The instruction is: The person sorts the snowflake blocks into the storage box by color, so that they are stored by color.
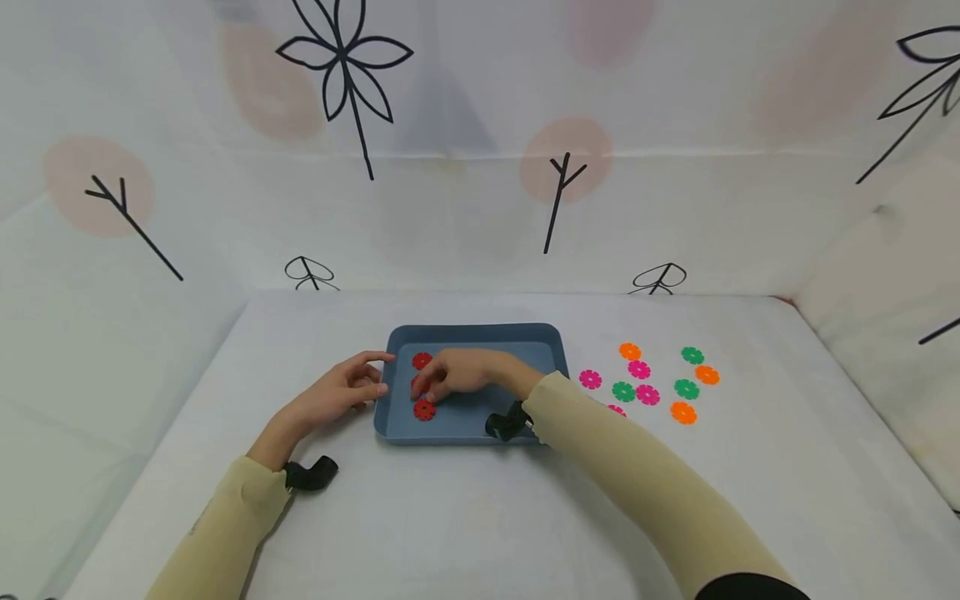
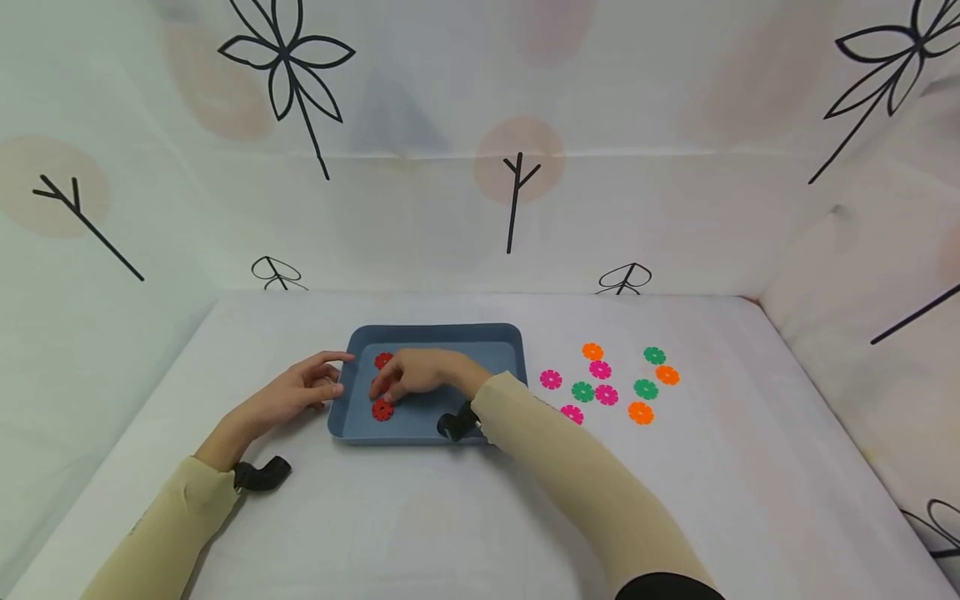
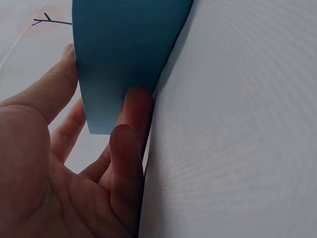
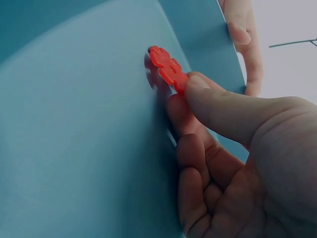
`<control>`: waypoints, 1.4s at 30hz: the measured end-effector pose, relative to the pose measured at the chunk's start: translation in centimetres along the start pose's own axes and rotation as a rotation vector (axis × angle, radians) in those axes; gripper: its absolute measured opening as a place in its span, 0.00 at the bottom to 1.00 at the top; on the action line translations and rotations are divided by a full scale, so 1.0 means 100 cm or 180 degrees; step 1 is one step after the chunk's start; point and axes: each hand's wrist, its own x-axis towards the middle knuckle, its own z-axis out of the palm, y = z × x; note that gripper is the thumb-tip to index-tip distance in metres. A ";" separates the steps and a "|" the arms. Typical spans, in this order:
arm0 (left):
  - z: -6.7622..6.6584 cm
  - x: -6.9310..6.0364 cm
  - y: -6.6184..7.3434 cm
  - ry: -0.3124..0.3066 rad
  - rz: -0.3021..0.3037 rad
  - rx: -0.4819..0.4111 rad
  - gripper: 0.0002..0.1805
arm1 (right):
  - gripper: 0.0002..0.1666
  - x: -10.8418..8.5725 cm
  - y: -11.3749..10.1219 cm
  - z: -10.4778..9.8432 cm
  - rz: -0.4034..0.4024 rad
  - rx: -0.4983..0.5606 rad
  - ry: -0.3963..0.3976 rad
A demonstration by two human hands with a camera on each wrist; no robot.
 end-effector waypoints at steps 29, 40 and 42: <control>-0.001 -0.001 -0.001 -0.0021 0.0002 -0.0018 0.31 | 0.18 -0.002 0.003 -0.001 -0.0075 0.0048 -0.0272; -0.001 -0.001 0.001 -0.0020 0.0020 -0.0021 0.31 | 0.19 -0.001 0.008 -0.002 -0.0156 0.0205 -0.0285; -0.001 -0.001 0.001 -0.0021 0.0014 -0.0022 0.31 | 0.19 -0.001 0.012 -0.003 -0.0223 0.0327 -0.0300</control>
